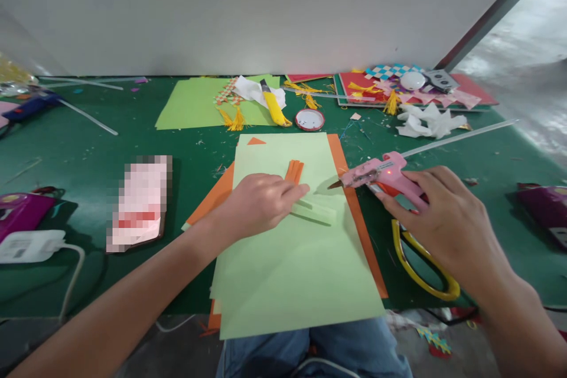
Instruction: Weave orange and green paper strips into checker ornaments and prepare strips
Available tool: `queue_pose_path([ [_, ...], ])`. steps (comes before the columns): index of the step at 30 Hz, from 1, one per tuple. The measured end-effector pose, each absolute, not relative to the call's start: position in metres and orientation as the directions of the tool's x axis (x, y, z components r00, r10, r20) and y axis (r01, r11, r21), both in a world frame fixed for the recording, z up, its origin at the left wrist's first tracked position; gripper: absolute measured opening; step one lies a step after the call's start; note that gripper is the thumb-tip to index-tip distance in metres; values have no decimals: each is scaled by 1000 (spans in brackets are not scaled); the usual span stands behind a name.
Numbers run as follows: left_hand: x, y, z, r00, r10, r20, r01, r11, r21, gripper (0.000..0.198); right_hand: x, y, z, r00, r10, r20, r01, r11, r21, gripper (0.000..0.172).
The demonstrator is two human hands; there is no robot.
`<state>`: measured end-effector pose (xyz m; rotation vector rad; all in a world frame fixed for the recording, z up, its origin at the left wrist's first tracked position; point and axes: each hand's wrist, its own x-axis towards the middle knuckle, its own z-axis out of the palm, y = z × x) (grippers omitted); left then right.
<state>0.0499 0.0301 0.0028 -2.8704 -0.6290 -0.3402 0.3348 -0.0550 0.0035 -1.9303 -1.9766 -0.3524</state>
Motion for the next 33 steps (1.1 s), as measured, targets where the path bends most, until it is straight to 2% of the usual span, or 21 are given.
queue_pose_path([
  [5, 51, 25, -4, 780, 557, 284, 561, -824, 77, 24, 328, -55, 6, -27, 915, 402, 996, 61, -72, 36],
  [9, 49, 23, -11, 732, 620, 282, 598, -783, 172, 19, 320, -54, 9, -88, 914, 397, 992, 114, -43, 35],
  [18, 47, 21, -13, 697, 647, 310, 602, -763, 237, 18, 298, -46, 3, -109, 929, 355, 983, 153, -97, 32],
  [24, 45, 21, -15, 694, 659, 288, 608, -752, 254, 17, 289, -42, -1, -148, 915, 377, 976, 195, -92, 26],
  [33, 44, 21, -12, 708, 659, 254, 594, -750, 291, 15, 282, -39, -1, -177, 914, 366, 975, 213, -62, 26],
])
